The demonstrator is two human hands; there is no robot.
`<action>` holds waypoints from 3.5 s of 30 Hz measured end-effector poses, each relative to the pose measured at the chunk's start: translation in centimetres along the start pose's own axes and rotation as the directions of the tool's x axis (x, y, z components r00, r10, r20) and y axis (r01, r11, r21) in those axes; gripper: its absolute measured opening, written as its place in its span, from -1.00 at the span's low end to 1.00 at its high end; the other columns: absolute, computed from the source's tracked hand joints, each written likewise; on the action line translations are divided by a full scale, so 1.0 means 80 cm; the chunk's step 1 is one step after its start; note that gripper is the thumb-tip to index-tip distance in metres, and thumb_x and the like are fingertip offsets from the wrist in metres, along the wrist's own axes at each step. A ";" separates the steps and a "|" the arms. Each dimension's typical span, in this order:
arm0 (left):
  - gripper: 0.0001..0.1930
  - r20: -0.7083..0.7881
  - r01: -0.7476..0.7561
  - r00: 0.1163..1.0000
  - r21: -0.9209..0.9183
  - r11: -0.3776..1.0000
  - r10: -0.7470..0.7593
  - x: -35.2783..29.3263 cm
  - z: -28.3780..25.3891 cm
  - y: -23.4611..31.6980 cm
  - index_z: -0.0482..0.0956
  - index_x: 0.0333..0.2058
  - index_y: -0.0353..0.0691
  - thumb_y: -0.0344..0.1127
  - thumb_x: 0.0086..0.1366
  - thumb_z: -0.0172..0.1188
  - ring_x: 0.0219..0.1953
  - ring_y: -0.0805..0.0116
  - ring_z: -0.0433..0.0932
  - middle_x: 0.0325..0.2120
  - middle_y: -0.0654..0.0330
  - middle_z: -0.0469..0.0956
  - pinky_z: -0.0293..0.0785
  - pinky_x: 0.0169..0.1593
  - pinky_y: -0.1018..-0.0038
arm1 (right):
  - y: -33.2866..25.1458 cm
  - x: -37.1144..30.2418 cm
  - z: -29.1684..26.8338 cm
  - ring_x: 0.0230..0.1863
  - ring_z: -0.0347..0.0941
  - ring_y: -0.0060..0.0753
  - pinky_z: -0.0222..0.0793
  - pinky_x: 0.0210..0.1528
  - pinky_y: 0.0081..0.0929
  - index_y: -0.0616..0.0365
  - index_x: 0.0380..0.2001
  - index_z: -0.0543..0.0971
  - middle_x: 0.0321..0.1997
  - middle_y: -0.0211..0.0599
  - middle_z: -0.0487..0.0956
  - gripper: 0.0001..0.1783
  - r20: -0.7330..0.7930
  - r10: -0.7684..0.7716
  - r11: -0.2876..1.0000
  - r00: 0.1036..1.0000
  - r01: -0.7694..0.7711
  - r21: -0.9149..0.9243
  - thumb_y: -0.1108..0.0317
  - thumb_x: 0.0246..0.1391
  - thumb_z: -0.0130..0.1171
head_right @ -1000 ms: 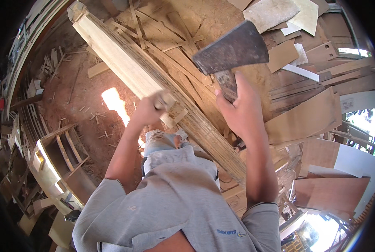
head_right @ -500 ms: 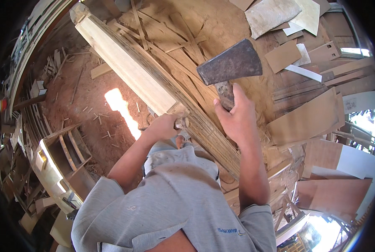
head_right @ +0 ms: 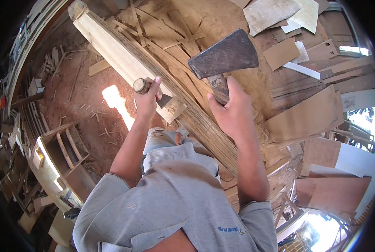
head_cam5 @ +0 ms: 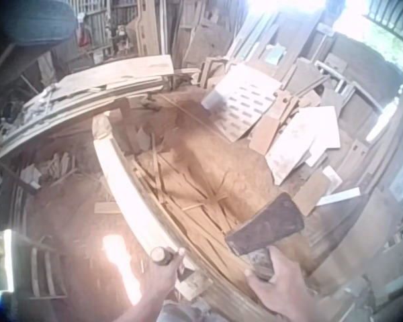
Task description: The person marks a line on a wooden beam using a square and pencil, and then chips at the wood using a small axe.
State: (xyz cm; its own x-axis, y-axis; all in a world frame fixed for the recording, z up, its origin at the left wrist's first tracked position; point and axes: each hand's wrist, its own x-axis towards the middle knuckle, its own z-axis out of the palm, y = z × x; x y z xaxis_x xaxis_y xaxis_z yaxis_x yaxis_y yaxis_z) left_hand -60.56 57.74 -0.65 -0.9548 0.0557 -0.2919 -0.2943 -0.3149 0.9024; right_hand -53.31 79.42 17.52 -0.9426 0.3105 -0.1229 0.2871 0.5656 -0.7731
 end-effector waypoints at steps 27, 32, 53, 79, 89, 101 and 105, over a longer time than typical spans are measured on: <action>-0.91 -0.081 -0.471 0.866 0.200 0.859 0.493 0.018 -0.007 -0.107 0.61 -0.33 -0.40 -0.51 0.35 0.34 -0.41 0.52 0.54 -0.46 0.29 0.62 0.50 -0.32 0.47 | -0.128 0.032 0.046 -0.29 0.71 0.06 0.57 -0.26 -0.17 0.21 -0.07 0.60 -0.35 -0.04 0.70 -0.61 0.104 -0.514 0.845 0.852 0.523 -0.109 0.16 0.23 0.44; -0.91 -0.144 -0.455 0.880 0.021 0.890 0.453 0.000 0.031 -0.060 0.63 -0.25 -0.38 -0.57 0.25 0.28 -0.37 0.52 0.56 -0.39 0.28 0.65 0.53 -0.26 0.49 | -0.053 0.036 0.078 -0.29 0.69 0.22 0.54 -0.26 0.12 0.19 -0.09 0.52 -0.39 0.04 0.68 -0.64 0.539 -0.144 0.755 0.830 0.444 -0.483 0.08 0.38 0.24; -0.89 -0.163 -0.410 0.902 -0.038 0.911 0.399 0.012 0.021 -0.074 0.63 -0.34 -0.33 -0.46 0.32 0.39 -0.40 0.56 0.56 -0.48 0.34 0.61 0.51 -0.31 0.49 | -0.159 0.047 0.049 -0.18 0.67 0.30 0.55 -0.12 0.15 0.18 0.01 0.50 -0.23 0.13 0.71 -0.63 0.538 -0.167 0.826 0.826 0.415 -0.381 0.09 0.42 0.20; -0.65 0.381 -0.090 0.919 0.458 0.885 -0.103 0.002 -0.037 -0.018 0.68 -0.02 -0.21 -0.30 0.23 0.45 -0.55 0.19 0.58 -0.58 0.14 0.59 0.48 -0.44 0.26 | 0.063 -0.042 0.001 -0.22 0.60 0.28 0.46 -0.15 -0.03 0.32 -0.06 0.53 -0.28 0.21 0.64 -0.54 0.106 0.178 0.975 0.978 -0.161 -0.153 0.09 0.32 0.33; 0.08 0.587 -0.469 0.670 0.809 0.355 -0.453 -0.063 -0.052 -0.034 0.00 0.61 0.04 -0.29 0.12 0.34 -0.21 -0.19 0.73 -0.32 -0.11 0.74 0.64 -0.03 0.03 | 0.086 -0.062 -0.012 -0.37 0.49 0.12 0.41 -0.22 -0.08 0.31 -0.17 0.52 -0.41 0.09 0.58 -0.56 0.105 0.315 0.948 0.943 -0.308 -0.074 0.09 0.31 0.36; -0.08 0.361 -0.333 0.824 0.932 0.143 -0.437 -0.100 -0.053 -0.032 0.37 0.49 0.07 -0.27 0.09 0.45 -0.18 -0.34 0.70 -0.36 -0.21 0.70 0.64 -0.03 -0.05 | 0.080 -0.061 0.001 -0.33 0.56 0.03 0.46 -0.17 -0.12 0.31 -0.12 0.53 -0.36 0.08 0.63 -0.58 0.149 0.296 0.955 0.944 -0.291 -0.056 0.12 0.33 0.35; -0.45 0.523 -0.378 0.780 0.831 0.408 -0.344 -0.102 -0.076 -0.024 0.66 0.19 -0.14 -0.26 0.19 0.46 -0.27 -0.17 0.74 -0.51 -0.08 0.67 0.67 -0.14 0.10 | 0.075 -0.063 0.001 -0.33 0.55 0.05 0.46 -0.16 -0.12 0.32 -0.12 0.52 -0.35 0.08 0.63 -0.58 0.177 0.321 0.947 0.930 -0.313 -0.072 0.12 0.33 0.34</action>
State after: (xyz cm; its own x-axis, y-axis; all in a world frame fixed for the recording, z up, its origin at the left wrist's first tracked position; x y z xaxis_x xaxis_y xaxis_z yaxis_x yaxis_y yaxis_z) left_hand -51.96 52.15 -1.94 -0.6651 0.6475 -0.3720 0.2063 0.6380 0.7419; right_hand -46.87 81.15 13.45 -0.8147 0.3351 -0.4732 0.5796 0.4933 -0.6486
